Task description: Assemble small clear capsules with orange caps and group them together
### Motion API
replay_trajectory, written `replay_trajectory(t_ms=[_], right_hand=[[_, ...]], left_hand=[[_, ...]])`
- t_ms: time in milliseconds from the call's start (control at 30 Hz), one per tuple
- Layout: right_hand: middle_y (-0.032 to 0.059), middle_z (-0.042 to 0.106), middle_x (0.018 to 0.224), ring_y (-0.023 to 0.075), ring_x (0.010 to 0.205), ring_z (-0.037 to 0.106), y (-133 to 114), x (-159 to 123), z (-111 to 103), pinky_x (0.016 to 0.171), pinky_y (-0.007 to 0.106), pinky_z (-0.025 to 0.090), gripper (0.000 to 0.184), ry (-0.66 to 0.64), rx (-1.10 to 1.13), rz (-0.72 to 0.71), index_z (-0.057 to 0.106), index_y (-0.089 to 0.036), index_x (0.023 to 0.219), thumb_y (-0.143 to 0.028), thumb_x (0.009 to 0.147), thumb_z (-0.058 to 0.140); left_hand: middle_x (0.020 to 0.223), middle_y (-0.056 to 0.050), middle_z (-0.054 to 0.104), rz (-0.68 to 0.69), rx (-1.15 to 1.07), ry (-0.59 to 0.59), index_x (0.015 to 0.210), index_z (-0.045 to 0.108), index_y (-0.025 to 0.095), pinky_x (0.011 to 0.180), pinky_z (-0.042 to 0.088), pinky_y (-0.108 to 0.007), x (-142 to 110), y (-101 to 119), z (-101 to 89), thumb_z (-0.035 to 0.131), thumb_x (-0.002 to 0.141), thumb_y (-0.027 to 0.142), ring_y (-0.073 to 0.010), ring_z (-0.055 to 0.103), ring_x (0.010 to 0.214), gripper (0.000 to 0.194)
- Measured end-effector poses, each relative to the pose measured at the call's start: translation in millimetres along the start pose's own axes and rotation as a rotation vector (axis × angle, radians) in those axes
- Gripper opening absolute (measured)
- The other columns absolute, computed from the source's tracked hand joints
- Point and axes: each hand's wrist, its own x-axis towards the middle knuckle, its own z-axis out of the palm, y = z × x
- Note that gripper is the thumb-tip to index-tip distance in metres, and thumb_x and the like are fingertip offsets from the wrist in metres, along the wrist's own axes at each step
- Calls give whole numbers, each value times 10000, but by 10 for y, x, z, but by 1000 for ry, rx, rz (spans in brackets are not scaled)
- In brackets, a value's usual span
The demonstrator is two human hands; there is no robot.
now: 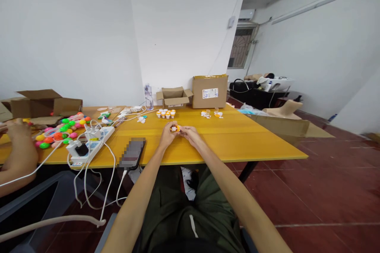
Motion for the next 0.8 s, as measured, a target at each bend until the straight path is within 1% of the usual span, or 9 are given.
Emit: replay_trajectory(t_ms=[133,200,267,333,500,700,800], right_hand=[[22,692,640,158,648,640,-8,6,-27,745,316,542,246,4,0,-5,685,-193,601,-334,536,875],[24,699,655,170,688,657,-9,6,-33,770,321,541,239,4,6,-6,687,-196,602,-325,535,876],[28,705,665,178,708,665,-10,2,-30,787,330,541,241,1,10,-9,687,-197,602,-324,531,879],[29,707,663,178,700,664,-13,-3,-20,790,337,543,252,4,16,-10,687,-196,600,-328,516,885],[31,712,670,169,687,653,-19,-8,-3,771,324,545,270,26,26,9,694,-192,601,-321,477,896],[38,697,664,183,719,657,10,12,-22,775,338,551,248,19,-12,-17,681,-193,597,-333,537,877],[43,701,687,192,750,664,8,14,-35,795,348,557,248,13,-14,-14,680,-194,608,-331,546,877]], left_hand=[[944,-41,711,-39,-36,62,943,682,203,810,531,-334,4,1,29,793,620,178,-200,668,882,342],[904,-46,716,-62,-35,72,897,689,195,790,535,-333,9,-4,31,793,640,227,-194,669,833,279],[861,-41,716,-87,-27,52,830,690,191,774,535,-331,14,-6,26,782,651,247,-191,664,793,210],[835,-32,715,-100,-23,29,797,691,191,769,533,-327,19,-2,17,774,649,247,-191,663,786,179],[843,-24,717,-83,-12,16,798,698,197,773,527,-314,11,41,-1,762,655,238,-194,666,819,162],[871,-24,714,-66,-8,12,800,701,202,760,523,-301,5,67,-16,757,651,202,-197,664,846,160],[877,-19,713,-60,-16,10,799,699,202,767,526,-301,7,67,-18,755,644,184,-195,665,853,166]])
